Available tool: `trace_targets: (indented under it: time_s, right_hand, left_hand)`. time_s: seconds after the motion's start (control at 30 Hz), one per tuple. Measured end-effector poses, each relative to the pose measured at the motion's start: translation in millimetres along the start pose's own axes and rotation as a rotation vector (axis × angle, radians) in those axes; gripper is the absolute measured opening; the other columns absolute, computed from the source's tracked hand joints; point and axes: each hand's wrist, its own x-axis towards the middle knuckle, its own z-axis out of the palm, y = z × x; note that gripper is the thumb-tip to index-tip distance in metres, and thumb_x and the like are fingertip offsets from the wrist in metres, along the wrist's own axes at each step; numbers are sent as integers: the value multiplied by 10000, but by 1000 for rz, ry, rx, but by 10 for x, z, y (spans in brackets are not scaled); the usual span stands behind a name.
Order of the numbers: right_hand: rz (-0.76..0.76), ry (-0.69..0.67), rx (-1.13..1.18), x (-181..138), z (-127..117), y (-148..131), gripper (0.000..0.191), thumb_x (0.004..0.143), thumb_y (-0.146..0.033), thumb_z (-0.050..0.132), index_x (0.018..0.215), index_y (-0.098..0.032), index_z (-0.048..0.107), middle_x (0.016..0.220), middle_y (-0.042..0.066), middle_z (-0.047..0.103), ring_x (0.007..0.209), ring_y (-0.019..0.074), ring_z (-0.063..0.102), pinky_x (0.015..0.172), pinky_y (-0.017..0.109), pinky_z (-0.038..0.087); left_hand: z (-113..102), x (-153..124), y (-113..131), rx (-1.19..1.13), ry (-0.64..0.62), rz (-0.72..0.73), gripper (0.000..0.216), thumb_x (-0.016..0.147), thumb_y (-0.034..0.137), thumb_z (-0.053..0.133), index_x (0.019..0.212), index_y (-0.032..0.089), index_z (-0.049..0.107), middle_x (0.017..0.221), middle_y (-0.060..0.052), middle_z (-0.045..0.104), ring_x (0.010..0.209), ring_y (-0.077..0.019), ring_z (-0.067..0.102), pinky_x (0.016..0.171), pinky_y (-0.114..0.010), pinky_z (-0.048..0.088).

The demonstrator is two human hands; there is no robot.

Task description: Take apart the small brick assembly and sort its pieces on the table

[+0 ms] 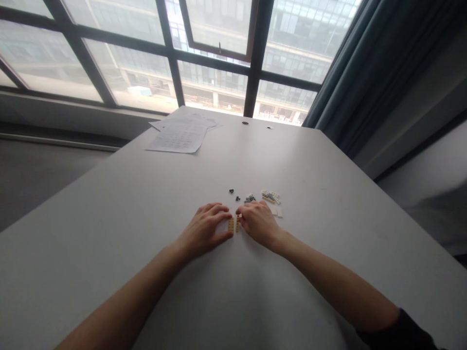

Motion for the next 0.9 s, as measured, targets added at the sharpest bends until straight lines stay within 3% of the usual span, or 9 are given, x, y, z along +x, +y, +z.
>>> trace_targets:
  time_s: [0.2, 0.53, 0.77, 0.9]
  right_hand:
    - [-28, -12, -41, -15, -80, 69, 291, 825, -418, 615, 1010, -204, 685, 1017, 96, 640, 1002, 264, 526, 844, 373, 352]
    - [-15, -56, 100, -27, -2, 30, 199, 811, -329, 621, 961, -208, 673, 971, 60, 635, 970, 220, 530, 842, 345, 341]
    - [-23, -72, 79, -19, -16, 85, 529, 751, -564, 659, 1123, -190, 621, 1068, 103, 600, 1024, 259, 512, 874, 388, 340]
    - [-11, -88, 32, 7, -1, 106, 533, 740, -523, 683, 1152, -194, 607, 1089, 107, 587, 1032, 270, 501, 877, 399, 347]
  left_hand:
    - [4, -4, 2, 11, -7, -2, 370, 777, 452, 622, 1088, 252, 637, 1205, -64, 606, 1192, -275, 474, 1033, -443, 342]
    - [15, -8, -1, 15, 4, 1, 370, 778, 447, 620, 1091, 251, 633, 1198, -66, 606, 1185, -270, 480, 1032, -433, 343]
    - [7, 4, 16, 27, 0, 5, 390, 790, 500, 609, 1080, 240, 634, 1193, -70, 612, 1181, -274, 483, 1012, -436, 358]
    - [7, 10, 12, 34, -5, 6, 370, 784, 458, 625, 1082, 238, 631, 1201, -63, 609, 1184, -272, 479, 1016, -433, 353]
